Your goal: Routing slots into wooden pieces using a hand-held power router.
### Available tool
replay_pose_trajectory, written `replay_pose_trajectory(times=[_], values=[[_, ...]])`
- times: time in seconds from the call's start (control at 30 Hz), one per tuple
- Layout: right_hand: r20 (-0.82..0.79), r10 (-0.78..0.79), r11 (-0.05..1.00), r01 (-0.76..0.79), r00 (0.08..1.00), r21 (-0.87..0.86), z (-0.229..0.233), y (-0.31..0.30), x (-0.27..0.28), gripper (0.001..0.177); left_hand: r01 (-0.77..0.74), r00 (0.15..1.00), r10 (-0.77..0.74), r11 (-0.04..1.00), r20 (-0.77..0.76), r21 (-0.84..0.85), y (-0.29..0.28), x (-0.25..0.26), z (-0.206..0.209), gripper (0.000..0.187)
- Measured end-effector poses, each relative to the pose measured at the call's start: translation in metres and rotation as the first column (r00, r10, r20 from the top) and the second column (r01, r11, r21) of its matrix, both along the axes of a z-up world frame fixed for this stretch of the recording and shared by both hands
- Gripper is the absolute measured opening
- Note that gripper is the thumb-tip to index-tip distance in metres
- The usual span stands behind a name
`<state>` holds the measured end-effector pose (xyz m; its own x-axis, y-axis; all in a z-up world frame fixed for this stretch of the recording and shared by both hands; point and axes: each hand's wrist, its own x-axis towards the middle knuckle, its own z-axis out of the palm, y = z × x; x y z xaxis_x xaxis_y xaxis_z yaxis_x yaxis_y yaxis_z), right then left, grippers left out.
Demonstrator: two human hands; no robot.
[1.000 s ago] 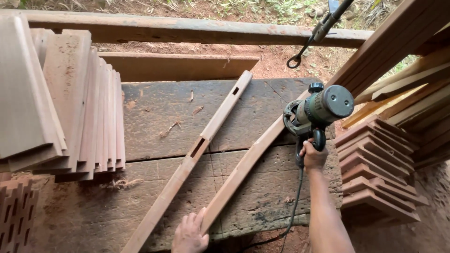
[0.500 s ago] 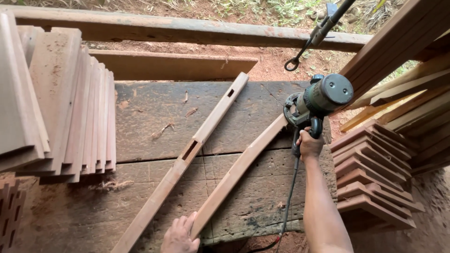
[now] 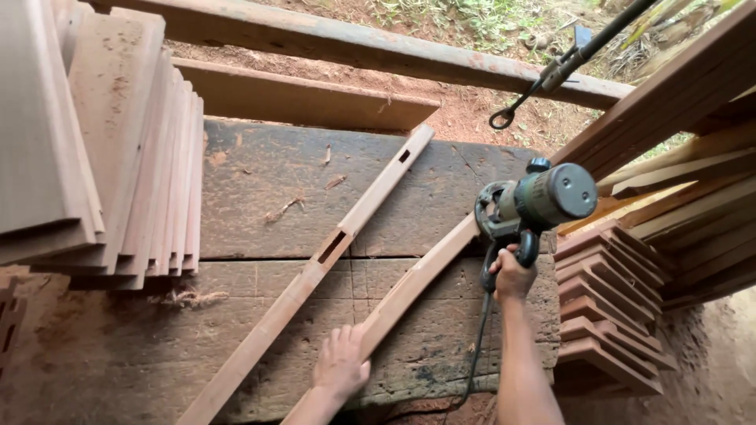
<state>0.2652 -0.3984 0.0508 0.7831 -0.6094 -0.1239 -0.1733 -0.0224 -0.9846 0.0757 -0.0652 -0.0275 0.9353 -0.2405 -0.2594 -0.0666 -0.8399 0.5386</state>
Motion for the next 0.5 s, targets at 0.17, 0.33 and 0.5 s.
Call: replay_pose_trajectory(times=[0.17, 0.33, 0.5], values=[[-0.036, 0.006, 0.996, -0.009, 0.999, -0.093, -0.003, 0.043, -0.056, 0.014, -0.037, 0.999, 0.037, 0.999, -0.005, -0.006, 0.037, -0.056, -0.018, 0.082], [-0.023, 0.004, 0.999, -0.005, 1.0, -0.033, 0.015, 0.088, -0.092, 0.015, -0.01, 0.995, 0.007, 1.0, -0.104, -0.027, 0.011, 0.005, 0.018, 0.06], [0.029, -0.035, 0.998, 0.037, 0.999, -0.051, -0.009, 0.093, -0.092, 0.02, -0.06, 0.998, 0.06, 0.99, 0.001, 0.131, -0.018, 0.02, 0.013, 0.063]])
